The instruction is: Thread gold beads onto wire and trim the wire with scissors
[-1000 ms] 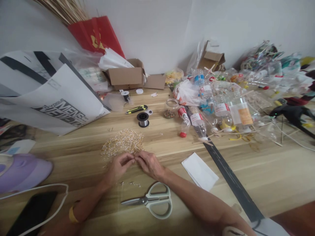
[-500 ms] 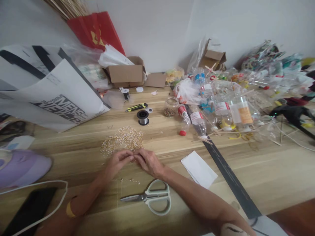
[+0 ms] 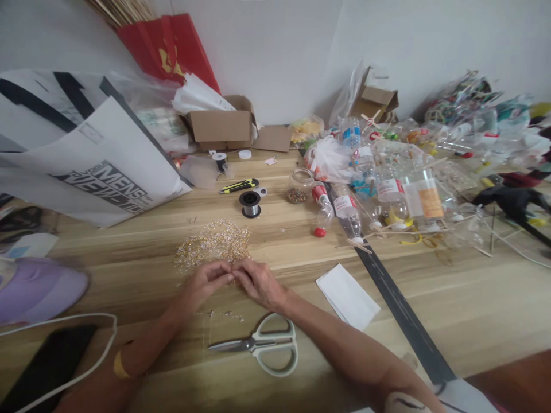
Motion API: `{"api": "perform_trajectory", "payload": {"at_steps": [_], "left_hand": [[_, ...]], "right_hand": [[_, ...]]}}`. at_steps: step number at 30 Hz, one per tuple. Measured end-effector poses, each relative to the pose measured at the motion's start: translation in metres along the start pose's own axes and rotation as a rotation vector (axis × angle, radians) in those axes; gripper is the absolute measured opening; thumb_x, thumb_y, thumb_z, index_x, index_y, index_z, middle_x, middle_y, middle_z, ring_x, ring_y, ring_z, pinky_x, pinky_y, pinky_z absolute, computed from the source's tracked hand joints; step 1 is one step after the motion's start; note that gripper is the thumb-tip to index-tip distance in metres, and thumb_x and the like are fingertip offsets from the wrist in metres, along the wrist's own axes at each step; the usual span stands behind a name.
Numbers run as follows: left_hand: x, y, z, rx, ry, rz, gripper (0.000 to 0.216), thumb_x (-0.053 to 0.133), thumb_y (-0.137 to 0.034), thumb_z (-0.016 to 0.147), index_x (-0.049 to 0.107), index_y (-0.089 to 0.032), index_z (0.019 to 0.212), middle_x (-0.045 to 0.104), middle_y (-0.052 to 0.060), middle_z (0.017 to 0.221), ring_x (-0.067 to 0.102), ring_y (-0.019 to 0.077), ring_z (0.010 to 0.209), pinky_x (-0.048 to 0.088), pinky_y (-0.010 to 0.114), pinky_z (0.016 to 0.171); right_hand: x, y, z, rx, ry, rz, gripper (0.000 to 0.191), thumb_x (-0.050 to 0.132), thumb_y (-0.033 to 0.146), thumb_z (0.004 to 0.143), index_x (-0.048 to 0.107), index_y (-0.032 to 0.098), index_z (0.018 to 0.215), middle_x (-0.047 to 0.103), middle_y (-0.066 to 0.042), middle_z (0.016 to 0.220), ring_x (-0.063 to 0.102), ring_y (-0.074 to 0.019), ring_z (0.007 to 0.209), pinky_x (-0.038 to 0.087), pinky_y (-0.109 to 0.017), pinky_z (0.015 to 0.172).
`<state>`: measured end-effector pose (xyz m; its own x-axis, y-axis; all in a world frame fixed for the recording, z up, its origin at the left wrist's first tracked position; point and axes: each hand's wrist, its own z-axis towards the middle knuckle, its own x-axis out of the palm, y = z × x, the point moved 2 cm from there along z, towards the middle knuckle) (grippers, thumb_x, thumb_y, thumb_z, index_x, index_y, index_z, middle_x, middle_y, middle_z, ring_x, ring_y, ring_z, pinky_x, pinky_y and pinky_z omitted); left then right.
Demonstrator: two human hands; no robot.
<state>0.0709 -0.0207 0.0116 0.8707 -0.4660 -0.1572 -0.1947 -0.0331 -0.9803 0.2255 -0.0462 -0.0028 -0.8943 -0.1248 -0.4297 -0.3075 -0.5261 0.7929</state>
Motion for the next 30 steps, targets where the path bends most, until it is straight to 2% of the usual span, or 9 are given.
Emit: {"api": "perform_trajectory", "payload": {"at_steps": [6, 11, 14, 17, 22, 30], "left_hand": [[-0.004, -0.005, -0.001, 0.005, 0.014, 0.002, 0.019, 0.064, -0.033, 0.073, 0.062, -0.015, 0.067, 0.061, 0.001, 0.067, 0.055, 0.0144, 0.068, 0.045, 0.023, 0.062], [-0.007, -0.002, 0.000, 0.034, -0.050, -0.006, 0.020, 0.062, -0.032, 0.074, 0.059, -0.015, 0.065, 0.059, 0.001, 0.065, 0.054, 0.0135, 0.066, 0.043, 0.023, 0.062], [-0.009, 0.001, 0.001, 0.053, -0.109, -0.020, 0.019, 0.063, -0.032, 0.073, 0.059, -0.015, 0.064, 0.061, 0.001, 0.067, 0.055, 0.0138, 0.067, 0.044, 0.023, 0.063], [-0.010, 0.003, 0.002, 0.082, -0.158, -0.038, 0.019, 0.065, -0.031, 0.071, 0.060, -0.015, 0.061, 0.063, 0.003, 0.071, 0.057, 0.0147, 0.069, 0.046, 0.024, 0.065], [-0.010, 0.007, 0.002, 0.172, -0.224, -0.042, 0.012, 0.067, -0.026, 0.070, 0.065, -0.016, 0.063, 0.067, 0.005, 0.079, 0.061, 0.0166, 0.076, 0.048, 0.027, 0.071], [-0.009, 0.004, -0.001, 0.230, -0.238, -0.068, 0.004, 0.068, -0.019, 0.070, 0.068, -0.016, 0.067, 0.069, 0.006, 0.084, 0.063, 0.0180, 0.083, 0.050, 0.029, 0.077]], "right_hand": [[-0.005, 0.004, 0.001, 0.039, 0.021, 0.004, 0.017, 0.041, 0.027, 0.095, 0.052, 0.017, 0.101, 0.059, -0.001, 0.074, 0.055, -0.0117, 0.064, 0.045, -0.022, 0.062], [-0.004, 0.000, -0.001, 0.013, 0.023, -0.026, 0.019, 0.043, 0.027, 0.093, 0.050, 0.017, 0.108, 0.056, -0.001, 0.073, 0.052, -0.0115, 0.062, 0.043, -0.021, 0.056], [-0.001, -0.006, -0.001, -0.012, -0.016, -0.059, 0.018, 0.048, 0.025, 0.090, 0.051, 0.017, 0.106, 0.057, -0.002, 0.076, 0.053, -0.0117, 0.062, 0.043, -0.021, 0.054], [0.000, -0.008, 0.000, -0.040, -0.057, -0.100, 0.013, 0.047, 0.022, 0.090, 0.055, 0.018, 0.099, 0.060, -0.005, 0.080, 0.056, -0.0141, 0.069, 0.046, -0.025, 0.061], [0.000, -0.006, 0.003, -0.068, -0.036, -0.090, 0.011, 0.046, 0.019, 0.091, 0.057, 0.018, 0.093, 0.061, -0.007, 0.084, 0.057, -0.0165, 0.076, 0.047, -0.028, 0.069], [0.000, -0.005, 0.003, -0.075, -0.011, -0.089, 0.012, 0.044, 0.019, 0.092, 0.055, 0.018, 0.088, 0.059, -0.006, 0.080, 0.055, -0.0158, 0.074, 0.046, -0.027, 0.068]]}}
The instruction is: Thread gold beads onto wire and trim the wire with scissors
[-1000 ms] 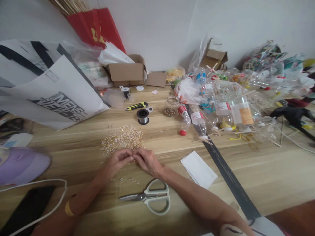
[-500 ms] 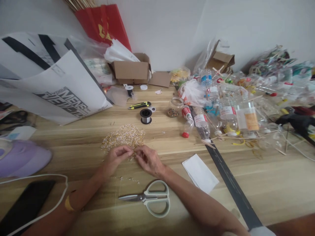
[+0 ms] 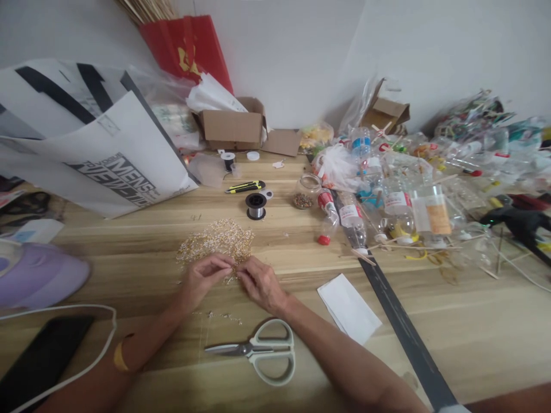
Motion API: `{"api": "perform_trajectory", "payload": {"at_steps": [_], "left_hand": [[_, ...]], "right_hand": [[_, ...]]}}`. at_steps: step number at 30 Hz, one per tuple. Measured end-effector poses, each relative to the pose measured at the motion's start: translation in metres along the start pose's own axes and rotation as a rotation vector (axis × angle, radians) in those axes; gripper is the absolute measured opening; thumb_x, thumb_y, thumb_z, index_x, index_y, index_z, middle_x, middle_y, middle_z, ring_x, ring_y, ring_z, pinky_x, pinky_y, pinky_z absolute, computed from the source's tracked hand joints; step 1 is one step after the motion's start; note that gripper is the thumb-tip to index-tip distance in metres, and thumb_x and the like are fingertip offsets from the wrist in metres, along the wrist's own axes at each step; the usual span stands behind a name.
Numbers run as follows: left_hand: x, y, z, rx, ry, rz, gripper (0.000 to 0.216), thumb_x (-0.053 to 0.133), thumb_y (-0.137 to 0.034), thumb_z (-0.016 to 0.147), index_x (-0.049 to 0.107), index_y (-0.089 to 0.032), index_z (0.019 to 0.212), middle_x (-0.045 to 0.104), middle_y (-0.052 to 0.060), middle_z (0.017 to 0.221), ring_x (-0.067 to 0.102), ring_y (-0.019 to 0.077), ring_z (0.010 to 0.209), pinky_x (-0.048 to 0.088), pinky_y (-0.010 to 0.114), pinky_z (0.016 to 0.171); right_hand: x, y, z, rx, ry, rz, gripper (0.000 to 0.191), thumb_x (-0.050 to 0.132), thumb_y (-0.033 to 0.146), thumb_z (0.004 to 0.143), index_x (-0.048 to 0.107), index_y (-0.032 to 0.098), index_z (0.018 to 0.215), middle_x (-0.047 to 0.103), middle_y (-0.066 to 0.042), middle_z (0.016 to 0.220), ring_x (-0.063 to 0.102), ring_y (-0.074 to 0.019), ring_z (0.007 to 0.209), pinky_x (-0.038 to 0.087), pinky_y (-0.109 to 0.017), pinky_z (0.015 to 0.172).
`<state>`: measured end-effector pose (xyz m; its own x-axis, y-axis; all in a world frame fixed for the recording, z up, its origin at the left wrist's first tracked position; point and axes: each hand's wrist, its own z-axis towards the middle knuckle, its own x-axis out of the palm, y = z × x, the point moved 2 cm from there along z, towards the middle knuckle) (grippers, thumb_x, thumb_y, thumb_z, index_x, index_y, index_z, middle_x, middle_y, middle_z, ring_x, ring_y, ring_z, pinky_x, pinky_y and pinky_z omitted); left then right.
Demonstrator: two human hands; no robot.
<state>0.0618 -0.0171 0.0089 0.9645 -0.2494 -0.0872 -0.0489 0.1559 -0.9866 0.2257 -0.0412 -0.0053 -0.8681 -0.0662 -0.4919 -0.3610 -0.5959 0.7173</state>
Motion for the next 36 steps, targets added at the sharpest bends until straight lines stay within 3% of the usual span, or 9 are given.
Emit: {"api": "perform_trajectory", "payload": {"at_steps": [7, 13, 20, 29, 36], "left_hand": [[-0.0002, 0.0033, 0.0007, -0.067, 0.025, -0.102, 0.007, 0.071, -0.021, 0.068, 0.067, -0.016, 0.065, 0.070, 0.004, 0.077, 0.064, 0.0163, 0.076, 0.050, 0.028, 0.073], [0.0007, 0.0014, -0.0001, -0.155, 0.068, -0.035, 0.011, 0.069, -0.025, 0.069, 0.065, -0.015, 0.066, 0.066, 0.002, 0.068, 0.057, 0.0126, 0.063, 0.046, 0.023, 0.060], [0.0010, 0.0022, 0.0020, -0.188, 0.025, 0.022, 0.013, 0.067, -0.026, 0.068, 0.064, -0.014, 0.065, 0.061, 0.000, 0.062, 0.052, 0.0109, 0.058, 0.042, 0.022, 0.056], [0.0019, 0.0006, 0.0016, -0.244, 0.005, -0.043, 0.015, 0.070, -0.023, 0.064, 0.059, -0.015, 0.070, 0.062, -0.002, 0.064, 0.055, 0.0110, 0.061, 0.043, 0.021, 0.058], [0.0019, 0.0042, 0.0014, -0.244, 0.018, 0.032, 0.011, 0.070, -0.023, 0.062, 0.066, -0.014, 0.067, 0.067, 0.001, 0.065, 0.058, 0.0128, 0.061, 0.045, 0.022, 0.060]], "right_hand": [[0.0000, -0.0002, 0.0000, 0.002, 0.010, 0.006, 0.012, 0.043, 0.020, 0.093, 0.055, 0.018, 0.089, 0.058, -0.005, 0.079, 0.055, -0.0156, 0.072, 0.046, -0.027, 0.067], [0.0022, -0.0037, -0.0014, -0.027, 0.009, -0.014, 0.010, 0.045, 0.018, 0.092, 0.055, 0.018, 0.092, 0.059, -0.005, 0.081, 0.055, -0.0148, 0.074, 0.047, -0.026, 0.068], [0.0013, -0.0014, -0.0001, -0.033, 0.042, -0.062, 0.013, 0.042, 0.018, 0.094, 0.055, 0.019, 0.095, 0.060, -0.007, 0.086, 0.056, -0.0171, 0.079, 0.048, -0.029, 0.070], [0.0042, -0.0044, -0.0046, -0.034, 0.062, -0.262, 0.013, 0.039, 0.020, 0.095, 0.051, 0.019, 0.091, 0.056, -0.006, 0.083, 0.054, -0.0166, 0.073, 0.045, -0.027, 0.065], [0.0029, -0.0029, -0.0055, -0.052, 0.050, -0.310, 0.012, 0.039, 0.022, 0.095, 0.050, 0.019, 0.093, 0.056, -0.006, 0.083, 0.055, -0.0168, 0.073, 0.043, -0.026, 0.063]]}}
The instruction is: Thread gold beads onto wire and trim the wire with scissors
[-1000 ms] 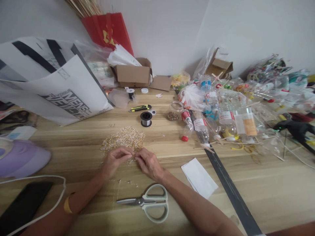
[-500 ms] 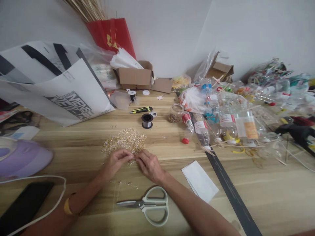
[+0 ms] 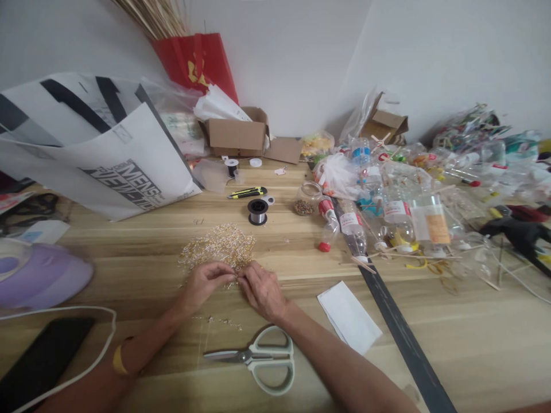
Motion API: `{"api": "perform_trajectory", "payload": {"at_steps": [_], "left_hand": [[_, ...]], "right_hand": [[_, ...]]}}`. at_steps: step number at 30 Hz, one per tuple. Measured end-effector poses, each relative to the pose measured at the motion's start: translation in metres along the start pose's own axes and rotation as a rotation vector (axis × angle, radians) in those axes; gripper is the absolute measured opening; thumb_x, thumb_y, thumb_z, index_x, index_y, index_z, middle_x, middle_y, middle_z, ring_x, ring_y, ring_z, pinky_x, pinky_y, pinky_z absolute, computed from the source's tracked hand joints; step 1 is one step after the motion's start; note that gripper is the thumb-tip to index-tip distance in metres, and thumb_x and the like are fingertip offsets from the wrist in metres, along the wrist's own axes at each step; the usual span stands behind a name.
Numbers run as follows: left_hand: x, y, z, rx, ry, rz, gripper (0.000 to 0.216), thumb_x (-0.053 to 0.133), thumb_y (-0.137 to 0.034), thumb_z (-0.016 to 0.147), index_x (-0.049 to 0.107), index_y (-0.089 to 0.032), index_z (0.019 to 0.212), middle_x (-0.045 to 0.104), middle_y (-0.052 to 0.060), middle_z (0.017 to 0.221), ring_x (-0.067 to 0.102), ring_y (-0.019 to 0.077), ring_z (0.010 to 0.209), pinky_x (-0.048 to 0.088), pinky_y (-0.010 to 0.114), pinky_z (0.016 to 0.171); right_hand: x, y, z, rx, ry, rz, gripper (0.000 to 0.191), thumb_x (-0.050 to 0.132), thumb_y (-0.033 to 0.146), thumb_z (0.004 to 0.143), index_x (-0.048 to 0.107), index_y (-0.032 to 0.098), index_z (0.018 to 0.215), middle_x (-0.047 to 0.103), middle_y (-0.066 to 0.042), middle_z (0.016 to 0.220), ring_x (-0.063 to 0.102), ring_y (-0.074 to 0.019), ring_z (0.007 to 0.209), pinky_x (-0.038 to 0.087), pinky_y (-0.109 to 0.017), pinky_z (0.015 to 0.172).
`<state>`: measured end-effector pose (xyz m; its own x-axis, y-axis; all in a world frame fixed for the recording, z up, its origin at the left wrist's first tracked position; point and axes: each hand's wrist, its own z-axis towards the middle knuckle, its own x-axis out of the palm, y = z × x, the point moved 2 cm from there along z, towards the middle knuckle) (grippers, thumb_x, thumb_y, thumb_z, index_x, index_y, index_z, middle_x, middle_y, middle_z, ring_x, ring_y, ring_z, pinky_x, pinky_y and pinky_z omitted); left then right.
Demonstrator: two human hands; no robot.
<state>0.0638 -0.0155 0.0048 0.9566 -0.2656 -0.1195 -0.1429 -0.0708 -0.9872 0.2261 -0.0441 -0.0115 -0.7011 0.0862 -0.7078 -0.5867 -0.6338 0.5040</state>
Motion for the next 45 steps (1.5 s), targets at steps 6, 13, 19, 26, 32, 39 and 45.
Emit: {"api": "perform_trajectory", "payload": {"at_steps": [6, 13, 19, 26, 32, 39, 45], "left_hand": [[0.001, -0.009, -0.002, 0.079, 0.038, 0.150, 0.007, 0.066, -0.021, 0.068, 0.069, -0.015, 0.066, 0.070, 0.003, 0.066, 0.061, 0.0151, 0.064, 0.048, 0.023, 0.062], [0.001, -0.008, -0.003, 0.098, 0.141, 0.161, 0.008, 0.063, -0.018, 0.070, 0.070, -0.015, 0.070, 0.071, 0.003, 0.072, 0.063, 0.0157, 0.069, 0.049, 0.024, 0.067], [0.002, 0.005, -0.001, 0.088, 0.222, 0.157, 0.012, 0.064, -0.024, 0.071, 0.070, -0.014, 0.072, 0.070, 0.004, 0.072, 0.062, 0.0160, 0.069, 0.047, 0.024, 0.066], [0.007, 0.005, -0.004, 0.091, 0.218, 0.183, 0.012, 0.062, -0.023, 0.072, 0.068, -0.013, 0.068, 0.068, 0.003, 0.067, 0.059, 0.0145, 0.064, 0.045, 0.023, 0.062], [0.010, 0.012, -0.005, 0.119, 0.154, 0.203, 0.010, 0.064, -0.021, 0.072, 0.067, -0.014, 0.066, 0.067, 0.001, 0.065, 0.058, 0.0146, 0.063, 0.044, 0.023, 0.059], [0.009, 0.006, -0.003, 0.056, 0.155, 0.095, 0.014, 0.064, -0.026, 0.070, 0.067, -0.013, 0.069, 0.067, 0.004, 0.069, 0.059, 0.0160, 0.067, 0.046, 0.025, 0.064], [0.002, -0.006, 0.000, -0.023, 0.081, 0.031, 0.015, 0.066, -0.029, 0.068, 0.066, -0.014, 0.067, 0.065, 0.002, 0.063, 0.056, 0.0133, 0.062, 0.045, 0.024, 0.061]], "right_hand": [[-0.001, 0.001, 0.000, -0.025, -0.016, 0.014, 0.014, 0.039, 0.024, 0.096, 0.051, 0.019, 0.091, 0.057, -0.005, 0.082, 0.055, -0.0158, 0.073, 0.043, -0.025, 0.062], [-0.004, 0.005, 0.000, -0.062, -0.039, 0.047, 0.011, 0.043, 0.023, 0.095, 0.053, 0.019, 0.091, 0.060, -0.005, 0.082, 0.057, -0.0140, 0.073, 0.044, -0.024, 0.063], [-0.004, 0.005, 0.000, -0.085, -0.062, 0.058, 0.010, 0.046, 0.022, 0.094, 0.056, 0.018, 0.093, 0.062, -0.006, 0.083, 0.059, -0.0145, 0.076, 0.047, -0.024, 0.063], [-0.006, 0.006, 0.000, -0.116, -0.063, 0.116, 0.012, 0.046, 0.019, 0.094, 0.055, 0.019, 0.102, 0.065, -0.006, 0.087, 0.061, -0.0143, 0.079, 0.049, -0.025, 0.067], [-0.006, 0.006, 0.000, -0.114, -0.068, 0.111, 0.012, 0.046, 0.021, 0.094, 0.055, 0.019, 0.100, 0.064, -0.006, 0.085, 0.061, -0.0148, 0.076, 0.050, -0.025, 0.065], [-0.009, 0.007, -0.001, -0.062, -0.127, 0.101, 0.014, 0.048, 0.020, 0.092, 0.051, 0.020, 0.106, 0.059, -0.010, 0.099, 0.058, -0.0182, 0.092, 0.050, -0.028, 0.069], [-0.010, 0.003, 0.000, 0.045, -0.144, 0.179, 0.015, 0.048, 0.021, 0.090, 0.050, 0.019, 0.104, 0.055, -0.010, 0.099, 0.054, -0.0155, 0.075, 0.048, -0.027, 0.062]]}}
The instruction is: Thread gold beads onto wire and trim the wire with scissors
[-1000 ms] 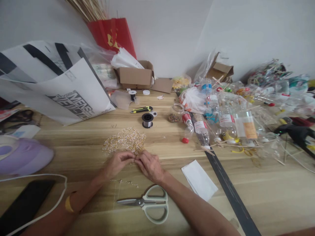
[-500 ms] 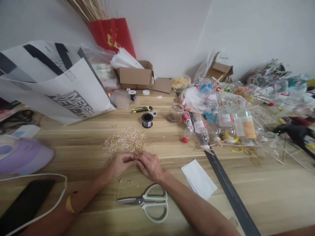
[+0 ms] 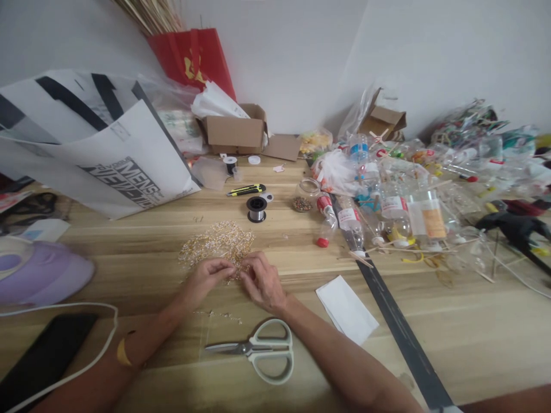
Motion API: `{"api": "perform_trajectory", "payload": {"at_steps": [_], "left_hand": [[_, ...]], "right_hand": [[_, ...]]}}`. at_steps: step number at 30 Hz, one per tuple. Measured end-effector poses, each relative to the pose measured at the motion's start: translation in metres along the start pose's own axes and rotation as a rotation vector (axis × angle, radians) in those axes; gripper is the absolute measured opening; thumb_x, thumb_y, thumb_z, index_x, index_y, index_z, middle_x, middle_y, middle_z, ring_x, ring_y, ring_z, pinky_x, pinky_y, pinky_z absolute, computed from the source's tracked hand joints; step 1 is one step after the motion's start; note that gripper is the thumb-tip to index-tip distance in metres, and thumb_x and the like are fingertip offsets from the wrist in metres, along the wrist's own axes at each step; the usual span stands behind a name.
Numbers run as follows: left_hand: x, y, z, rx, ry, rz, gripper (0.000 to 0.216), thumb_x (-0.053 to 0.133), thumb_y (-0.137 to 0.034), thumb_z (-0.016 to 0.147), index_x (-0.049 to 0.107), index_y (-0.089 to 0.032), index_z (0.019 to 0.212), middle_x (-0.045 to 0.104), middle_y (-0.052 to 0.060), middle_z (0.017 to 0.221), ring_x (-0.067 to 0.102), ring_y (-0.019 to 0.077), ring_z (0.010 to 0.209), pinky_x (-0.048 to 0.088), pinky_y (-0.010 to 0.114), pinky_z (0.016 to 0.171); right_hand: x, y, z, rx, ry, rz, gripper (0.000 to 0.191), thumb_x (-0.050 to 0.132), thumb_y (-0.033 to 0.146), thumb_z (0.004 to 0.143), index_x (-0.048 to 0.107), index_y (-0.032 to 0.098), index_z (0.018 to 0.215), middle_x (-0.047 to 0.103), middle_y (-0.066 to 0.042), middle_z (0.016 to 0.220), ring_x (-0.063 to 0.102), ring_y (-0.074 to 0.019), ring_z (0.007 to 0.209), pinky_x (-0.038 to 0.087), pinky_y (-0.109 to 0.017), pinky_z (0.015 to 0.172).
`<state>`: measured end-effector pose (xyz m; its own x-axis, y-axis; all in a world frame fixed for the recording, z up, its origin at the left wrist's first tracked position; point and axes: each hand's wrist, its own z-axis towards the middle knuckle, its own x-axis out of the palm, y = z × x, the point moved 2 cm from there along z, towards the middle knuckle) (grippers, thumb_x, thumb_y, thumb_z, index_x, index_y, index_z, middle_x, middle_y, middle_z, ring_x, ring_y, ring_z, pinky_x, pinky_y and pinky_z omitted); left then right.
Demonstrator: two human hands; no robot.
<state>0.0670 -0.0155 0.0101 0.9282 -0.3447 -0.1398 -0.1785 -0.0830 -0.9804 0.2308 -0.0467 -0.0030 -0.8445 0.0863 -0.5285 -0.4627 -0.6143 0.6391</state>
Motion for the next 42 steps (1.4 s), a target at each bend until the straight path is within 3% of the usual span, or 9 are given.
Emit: {"api": "perform_trajectory", "payload": {"at_steps": [8, 24, 42], "left_hand": [[0.0003, 0.0022, 0.0002, -0.013, -0.032, -0.030, 0.016, 0.067, -0.030, 0.068, 0.066, -0.014, 0.067, 0.065, 0.001, 0.064, 0.056, 0.0130, 0.062, 0.044, 0.024, 0.062], [0.0019, 0.0033, 0.0001, -0.010, -0.037, -0.022, 0.017, 0.069, -0.030, 0.064, 0.064, -0.015, 0.067, 0.066, 0.001, 0.063, 0.057, 0.0132, 0.061, 0.045, 0.024, 0.060], [-0.0001, 0.0057, 0.0014, -0.014, -0.075, -0.043, 0.015, 0.070, -0.028, 0.062, 0.062, -0.015, 0.064, 0.063, -0.001, 0.061, 0.055, 0.0116, 0.058, 0.042, 0.023, 0.058]], "right_hand": [[0.0034, -0.0012, 0.0040, -0.014, 0.106, 0.028, 0.015, 0.047, 0.019, 0.092, 0.054, 0.018, 0.105, 0.059, -0.008, 0.093, 0.057, -0.0179, 0.085, 0.048, -0.028, 0.070], [0.0066, -0.0075, 0.0013, -0.017, 0.103, -0.030, 0.012, 0.042, 0.020, 0.094, 0.052, 0.019, 0.090, 0.057, -0.005, 0.082, 0.055, -0.0160, 0.075, 0.046, -0.027, 0.066], [0.0075, -0.0035, -0.0004, -0.067, 0.183, -0.118, 0.012, 0.040, 0.020, 0.095, 0.051, 0.019, 0.093, 0.058, -0.006, 0.085, 0.055, -0.0153, 0.075, 0.044, -0.025, 0.063]]}}
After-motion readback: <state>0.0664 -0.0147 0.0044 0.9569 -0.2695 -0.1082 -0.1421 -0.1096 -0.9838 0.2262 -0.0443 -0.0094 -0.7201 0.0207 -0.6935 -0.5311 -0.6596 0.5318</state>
